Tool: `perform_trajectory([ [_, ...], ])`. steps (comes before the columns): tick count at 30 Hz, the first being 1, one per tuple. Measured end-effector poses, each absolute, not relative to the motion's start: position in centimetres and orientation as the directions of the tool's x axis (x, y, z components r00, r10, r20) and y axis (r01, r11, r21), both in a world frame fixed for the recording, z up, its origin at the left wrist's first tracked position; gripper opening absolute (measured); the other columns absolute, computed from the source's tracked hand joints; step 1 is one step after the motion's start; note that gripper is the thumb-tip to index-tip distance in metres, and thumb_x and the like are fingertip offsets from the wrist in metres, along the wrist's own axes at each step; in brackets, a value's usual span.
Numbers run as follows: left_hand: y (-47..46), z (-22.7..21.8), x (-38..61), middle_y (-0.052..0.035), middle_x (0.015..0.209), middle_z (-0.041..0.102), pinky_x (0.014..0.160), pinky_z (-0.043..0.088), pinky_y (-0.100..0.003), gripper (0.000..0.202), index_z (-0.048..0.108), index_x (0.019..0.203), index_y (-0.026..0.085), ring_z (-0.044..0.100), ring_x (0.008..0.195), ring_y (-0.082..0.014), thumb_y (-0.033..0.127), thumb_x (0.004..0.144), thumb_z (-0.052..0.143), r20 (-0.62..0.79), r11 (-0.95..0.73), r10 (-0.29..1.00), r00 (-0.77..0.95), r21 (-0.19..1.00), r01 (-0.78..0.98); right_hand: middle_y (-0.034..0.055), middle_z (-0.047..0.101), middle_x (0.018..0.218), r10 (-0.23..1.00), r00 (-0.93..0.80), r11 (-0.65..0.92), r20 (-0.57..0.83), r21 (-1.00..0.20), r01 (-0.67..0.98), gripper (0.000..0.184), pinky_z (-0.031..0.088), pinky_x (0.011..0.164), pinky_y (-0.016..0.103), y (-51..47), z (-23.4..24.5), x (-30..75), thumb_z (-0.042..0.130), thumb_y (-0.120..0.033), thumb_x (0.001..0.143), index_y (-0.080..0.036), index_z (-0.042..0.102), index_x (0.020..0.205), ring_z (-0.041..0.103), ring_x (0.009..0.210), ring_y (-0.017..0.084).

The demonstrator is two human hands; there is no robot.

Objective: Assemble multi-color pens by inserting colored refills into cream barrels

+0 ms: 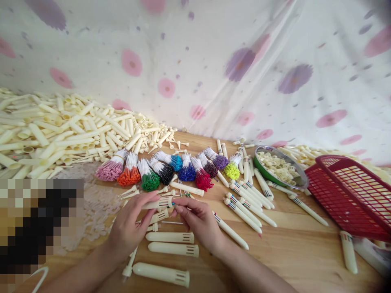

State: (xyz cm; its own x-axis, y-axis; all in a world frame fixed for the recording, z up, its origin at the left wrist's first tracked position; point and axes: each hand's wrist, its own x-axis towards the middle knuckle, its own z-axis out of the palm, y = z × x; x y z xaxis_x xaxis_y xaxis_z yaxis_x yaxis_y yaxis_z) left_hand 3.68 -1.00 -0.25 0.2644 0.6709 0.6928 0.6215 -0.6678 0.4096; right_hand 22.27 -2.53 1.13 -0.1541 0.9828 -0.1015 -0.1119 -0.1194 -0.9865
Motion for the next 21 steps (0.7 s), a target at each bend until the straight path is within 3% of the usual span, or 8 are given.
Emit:
perform_trajectory([
  [9,-1.0,-0.5,3.7,-0.0034,0.094,0.072,0.083,0.052,-0.028,0.037,0.051,0.12,0.022,0.068,0.087,-0.0162,0.01,0.085,0.052,0.731,-0.72,0.603,0.319,0.326,0.612,-0.0006,0.063,0.056,0.875,-0.224,-0.484,-0.429,-0.786,-0.385,0.033,0.023,0.035,0.016,-2.4,2.4,22.0,0.081,-0.038,0.055,-0.015,0.07,0.077,0.036,0.041,0.004],
  [17,-1.3,-0.2,3.7,-0.007,0.095,0.071,0.083,0.052,-0.029,0.055,0.044,0.132,0.019,0.066,0.088,-0.0181,0.001,0.081,0.054,0.751,-0.784,0.516,0.412,0.219,0.581,0.0015,0.065,0.049,0.824,-0.283,-0.567,-0.492,-0.706,-0.423,0.035,0.022,0.034,0.017,-2.2,2.4,22.3,0.083,-0.034,0.05,-0.012,0.068,0.073,0.028,0.033,0.001],
  [21,-1.3,0.2,3.8,-0.0063,0.095,0.072,0.082,0.052,-0.029,0.057,0.041,0.136,0.02,0.066,0.085,-0.0172,0.002,0.083,0.053,0.763,-0.794,0.497,0.413,0.209,0.57,0.0015,0.065,0.048,0.817,-0.283,-0.577,-0.503,-0.704,-0.414,0.036,0.022,0.034,0.017,-2.0,2.1,22.3,0.084,-0.034,0.048,-0.012,0.068,0.071,0.032,0.033,0.002],
])
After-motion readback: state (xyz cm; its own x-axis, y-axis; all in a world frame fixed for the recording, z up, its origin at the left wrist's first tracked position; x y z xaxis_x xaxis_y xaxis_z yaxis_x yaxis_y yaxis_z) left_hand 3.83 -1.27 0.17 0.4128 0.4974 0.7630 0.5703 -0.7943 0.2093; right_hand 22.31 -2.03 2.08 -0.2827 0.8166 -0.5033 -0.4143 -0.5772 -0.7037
